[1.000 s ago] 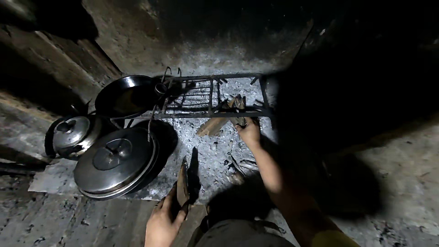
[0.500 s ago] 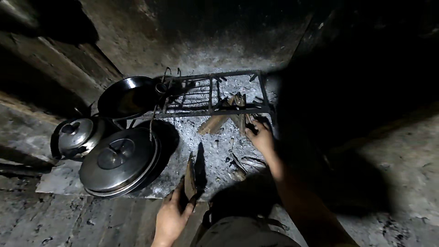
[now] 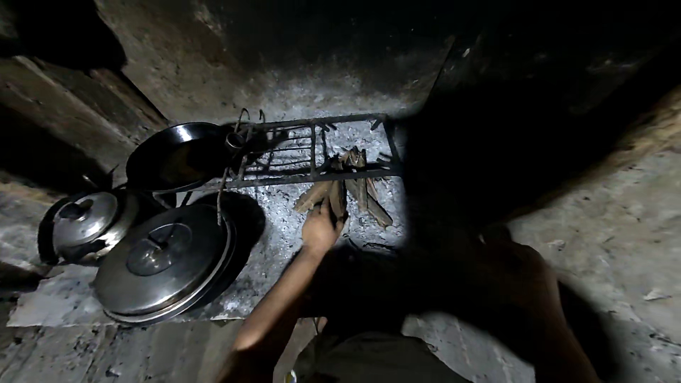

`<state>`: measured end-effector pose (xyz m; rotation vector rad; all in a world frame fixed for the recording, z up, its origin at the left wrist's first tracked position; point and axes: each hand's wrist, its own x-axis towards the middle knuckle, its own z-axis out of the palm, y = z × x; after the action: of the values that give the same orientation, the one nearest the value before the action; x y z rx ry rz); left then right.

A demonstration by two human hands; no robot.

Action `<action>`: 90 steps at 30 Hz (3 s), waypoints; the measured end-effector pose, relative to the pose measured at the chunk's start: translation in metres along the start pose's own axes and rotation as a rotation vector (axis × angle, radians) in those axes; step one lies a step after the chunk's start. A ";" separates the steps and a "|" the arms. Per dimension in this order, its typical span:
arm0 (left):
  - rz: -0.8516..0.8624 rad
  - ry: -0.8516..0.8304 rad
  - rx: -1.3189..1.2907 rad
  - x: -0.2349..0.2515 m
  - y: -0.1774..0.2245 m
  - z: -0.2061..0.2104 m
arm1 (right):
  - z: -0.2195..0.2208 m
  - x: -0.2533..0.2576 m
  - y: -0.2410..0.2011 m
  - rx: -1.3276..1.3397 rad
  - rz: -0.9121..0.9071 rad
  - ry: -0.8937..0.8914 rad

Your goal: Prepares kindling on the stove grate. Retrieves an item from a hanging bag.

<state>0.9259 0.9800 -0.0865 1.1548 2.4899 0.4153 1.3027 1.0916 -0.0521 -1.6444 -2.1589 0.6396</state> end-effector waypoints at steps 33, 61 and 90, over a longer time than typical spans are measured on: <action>-0.078 0.134 0.115 0.051 0.010 0.030 | 0.005 -0.054 0.046 -0.077 -0.119 -0.145; -0.086 -0.261 -0.013 -0.187 -0.033 0.024 | 0.084 -0.010 -0.043 -0.065 -0.502 -0.452; -0.044 -0.306 -0.120 -0.204 -0.062 0.007 | 0.009 0.108 -0.210 -0.456 -0.562 -0.329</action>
<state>1.0095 0.7844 -0.0773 1.0294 2.1911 0.3422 1.1002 1.1476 0.0564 -1.0539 -3.0045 0.2683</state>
